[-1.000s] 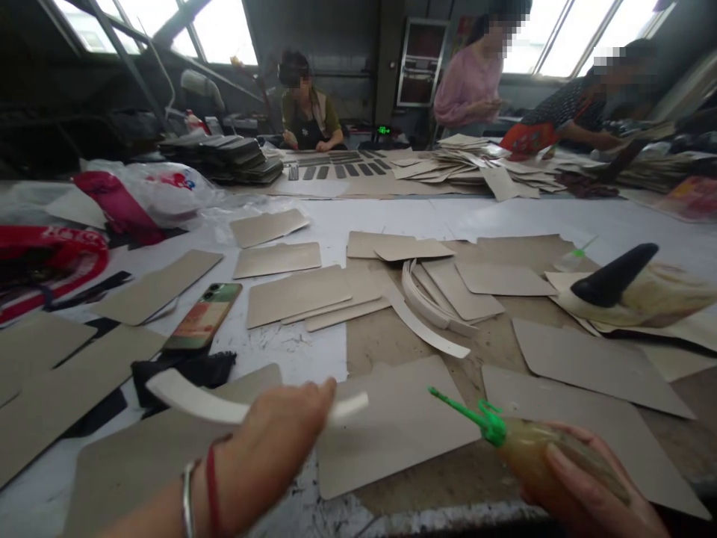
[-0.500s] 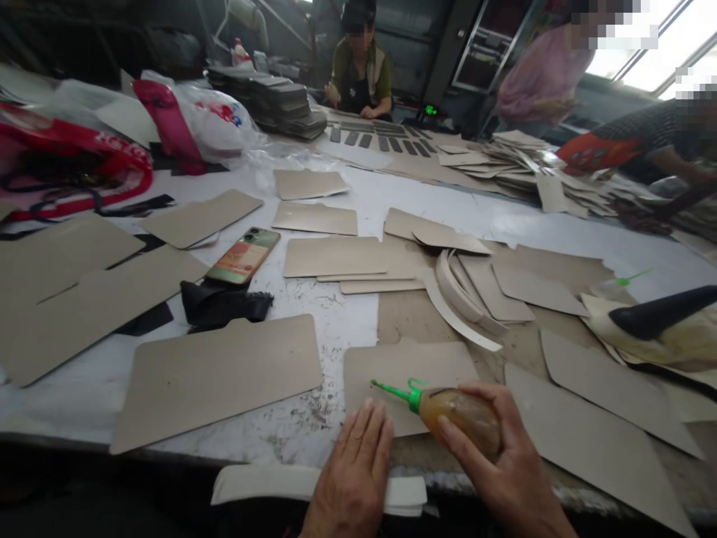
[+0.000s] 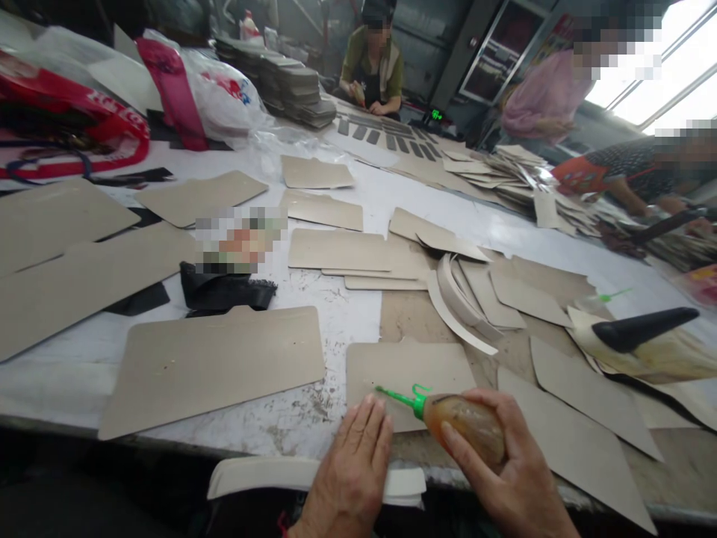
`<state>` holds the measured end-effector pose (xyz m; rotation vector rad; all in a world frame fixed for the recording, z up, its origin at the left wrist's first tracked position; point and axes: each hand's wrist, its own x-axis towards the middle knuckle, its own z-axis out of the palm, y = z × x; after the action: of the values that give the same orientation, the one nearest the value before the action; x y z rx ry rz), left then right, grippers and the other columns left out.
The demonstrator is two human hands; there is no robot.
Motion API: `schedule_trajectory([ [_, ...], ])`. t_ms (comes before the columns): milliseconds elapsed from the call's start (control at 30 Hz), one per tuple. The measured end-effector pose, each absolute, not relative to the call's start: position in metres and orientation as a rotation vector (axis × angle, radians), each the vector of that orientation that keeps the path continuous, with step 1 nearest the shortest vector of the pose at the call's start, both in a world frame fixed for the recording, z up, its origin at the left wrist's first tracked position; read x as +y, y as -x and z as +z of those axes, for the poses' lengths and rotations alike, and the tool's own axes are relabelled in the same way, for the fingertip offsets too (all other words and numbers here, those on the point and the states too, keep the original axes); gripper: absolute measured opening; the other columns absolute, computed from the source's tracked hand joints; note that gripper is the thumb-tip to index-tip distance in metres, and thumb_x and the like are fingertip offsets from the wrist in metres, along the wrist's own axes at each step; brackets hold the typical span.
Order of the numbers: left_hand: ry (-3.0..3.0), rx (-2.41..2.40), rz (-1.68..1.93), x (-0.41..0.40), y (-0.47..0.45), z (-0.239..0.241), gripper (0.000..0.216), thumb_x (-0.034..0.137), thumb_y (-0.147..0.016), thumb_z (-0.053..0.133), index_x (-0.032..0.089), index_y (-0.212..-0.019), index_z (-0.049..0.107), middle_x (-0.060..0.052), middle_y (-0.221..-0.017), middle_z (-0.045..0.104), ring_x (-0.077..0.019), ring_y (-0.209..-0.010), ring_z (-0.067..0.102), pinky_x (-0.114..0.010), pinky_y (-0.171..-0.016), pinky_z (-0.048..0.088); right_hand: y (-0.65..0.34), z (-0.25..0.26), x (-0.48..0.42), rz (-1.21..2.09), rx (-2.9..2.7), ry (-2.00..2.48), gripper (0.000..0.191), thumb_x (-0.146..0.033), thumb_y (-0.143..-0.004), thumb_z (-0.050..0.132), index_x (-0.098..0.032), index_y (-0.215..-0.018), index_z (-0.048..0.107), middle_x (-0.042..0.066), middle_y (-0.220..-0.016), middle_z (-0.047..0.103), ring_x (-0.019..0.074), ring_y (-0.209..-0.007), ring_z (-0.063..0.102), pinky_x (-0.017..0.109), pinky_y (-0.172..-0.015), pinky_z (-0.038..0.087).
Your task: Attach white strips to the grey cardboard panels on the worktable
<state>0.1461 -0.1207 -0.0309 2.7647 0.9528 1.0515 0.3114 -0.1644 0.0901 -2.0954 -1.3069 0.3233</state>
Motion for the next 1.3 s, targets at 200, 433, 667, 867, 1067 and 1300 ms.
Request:
schedule_trajectory([
  [200,-2.775,0.944,1.056,-0.120,-0.146,-0.034,0.038,0.006,-0.090,0.031,0.008,-0.120,0.053,-0.014,-0.130,0.054,-0.0276,-0.129,0.039,-0.042,-0.103,0.039,-0.312,0.089,-0.158,0.282,-1.329,2.078,0.027,-0.040,-0.082,0.057,-0.024,-0.101,0.048,0.002,-0.098,0.051,0.0197,-0.086,0.054,0.032,-0.077,0.043],
  [433,-2.868,0.908,0.999,-0.116,-0.143,-0.027,0.036,0.011,-0.091,0.034,0.009,-0.121,0.054,-0.012,-0.129,0.055,-0.0265,-0.128,0.041,-0.039,-0.102,0.041,-0.297,0.087,-0.149,0.331,-1.359,1.980,0.024,-0.038,-0.081,0.058,-0.025,-0.099,0.050,0.002,-0.093,0.054,0.0194,-0.084,0.055,0.031,-0.074,0.046],
  [667,-2.972,0.806,0.907,-0.110,-0.133,-0.020,0.040,0.005,-0.088,0.033,0.011,-0.123,0.053,-0.011,-0.128,0.056,-0.0237,-0.125,0.045,-0.034,-0.098,0.045,-0.325,0.101,-0.186,0.378,-0.941,2.223,0.037,-0.053,-0.075,0.058,-0.025,-0.099,0.051,0.001,-0.090,0.062,0.0182,-0.073,0.061,0.025,-0.063,0.049],
  [867,-3.000,0.720,0.879,-0.105,-0.128,-0.015,0.041,0.003,-0.084,0.031,0.008,-0.116,0.055,-0.014,-0.124,0.059,-0.0278,-0.125,0.045,-0.041,-0.106,0.034,-0.357,0.113,-0.210,0.160,-0.740,2.391,0.042,-0.057,-0.072,0.059,-0.026,-0.099,0.052,0.001,-0.086,0.061,0.0202,-0.071,0.060,0.030,-0.066,0.050],
  [1067,-2.766,0.798,1.216,-0.120,-0.174,-0.021,0.041,-0.001,-0.079,0.029,0.007,-0.108,0.057,-0.016,-0.116,0.062,-0.0267,-0.128,0.041,-0.040,-0.105,0.034,-0.368,0.101,-0.213,0.103,-0.829,2.331,0.039,-0.053,-0.074,0.060,-0.024,-0.099,0.051,0.002,-0.090,0.059,0.0198,-0.076,0.059,0.031,-0.071,0.049],
  [1300,-2.943,0.741,0.852,-0.122,-0.176,-0.029,0.045,0.003,-0.085,0.028,0.012,-0.121,0.052,-0.012,-0.129,0.055,-0.0273,-0.126,0.044,-0.038,-0.101,0.037,-0.380,0.085,-0.219,0.099,-0.970,2.312,0.036,-0.051,-0.078,0.055,-0.023,-0.100,0.049,0.004,-0.100,0.054,0.0226,-0.091,0.056,0.036,-0.082,0.045],
])
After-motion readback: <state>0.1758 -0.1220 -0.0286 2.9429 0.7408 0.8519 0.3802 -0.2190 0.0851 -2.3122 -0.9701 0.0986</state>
